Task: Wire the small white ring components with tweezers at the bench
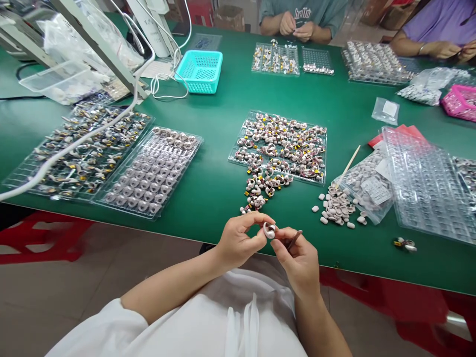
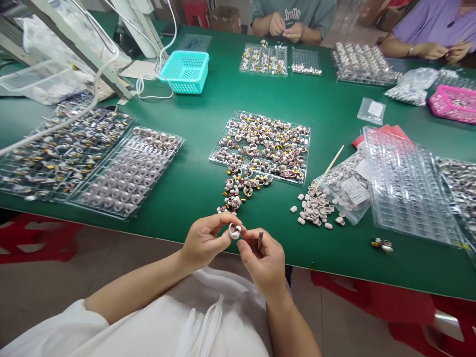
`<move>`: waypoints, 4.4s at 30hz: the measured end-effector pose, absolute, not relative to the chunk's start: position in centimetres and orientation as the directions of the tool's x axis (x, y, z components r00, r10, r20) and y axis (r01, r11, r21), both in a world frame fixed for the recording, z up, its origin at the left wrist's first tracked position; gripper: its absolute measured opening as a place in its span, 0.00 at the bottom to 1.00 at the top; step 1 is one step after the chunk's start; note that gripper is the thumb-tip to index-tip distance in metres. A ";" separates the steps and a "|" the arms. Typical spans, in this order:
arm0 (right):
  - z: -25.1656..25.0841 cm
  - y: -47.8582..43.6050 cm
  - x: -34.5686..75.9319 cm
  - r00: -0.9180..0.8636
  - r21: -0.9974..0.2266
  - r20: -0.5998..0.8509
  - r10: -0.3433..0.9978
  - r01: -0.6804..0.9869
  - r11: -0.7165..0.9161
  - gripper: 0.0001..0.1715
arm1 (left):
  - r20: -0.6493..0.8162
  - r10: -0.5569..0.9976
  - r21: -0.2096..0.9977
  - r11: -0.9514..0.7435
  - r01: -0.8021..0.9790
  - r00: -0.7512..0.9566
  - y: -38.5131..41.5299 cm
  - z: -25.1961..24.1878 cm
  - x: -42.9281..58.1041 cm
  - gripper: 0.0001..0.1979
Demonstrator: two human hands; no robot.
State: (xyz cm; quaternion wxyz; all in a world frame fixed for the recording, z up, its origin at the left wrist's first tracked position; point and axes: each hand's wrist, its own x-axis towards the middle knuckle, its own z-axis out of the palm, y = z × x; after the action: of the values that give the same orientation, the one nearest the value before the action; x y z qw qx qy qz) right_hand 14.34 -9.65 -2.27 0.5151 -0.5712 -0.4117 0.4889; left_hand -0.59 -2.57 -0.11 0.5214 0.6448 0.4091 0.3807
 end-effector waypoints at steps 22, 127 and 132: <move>-1.7 -8.8 11.5 0.285 -0.947 -0.234 0.929 -0.281 -0.153 0.12 | 0.233 0.922 0.936 -0.299 0.186 0.310 -2.6 -0.4 -0.3 0.08; -1.6 -8.4 14.8 0.167 -0.997 0.050 0.985 -0.048 0.058 0.02 | -0.182 0.794 0.983 0.163 0.086 0.580 -1.7 1.4 -1.8 0.10; -2.6 -8.6 13.9 0.280 -0.985 -0.002 0.960 -0.169 0.047 0.02 | -0.126 0.790 0.990 0.135 0.031 0.601 -1.8 0.8 -1.9 0.10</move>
State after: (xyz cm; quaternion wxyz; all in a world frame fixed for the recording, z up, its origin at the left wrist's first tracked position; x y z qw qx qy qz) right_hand 13.87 -8.55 -2.62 0.6128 -0.5143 -0.3846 0.4605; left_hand -1.90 -1.78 0.80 0.6693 0.5936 0.3457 0.2833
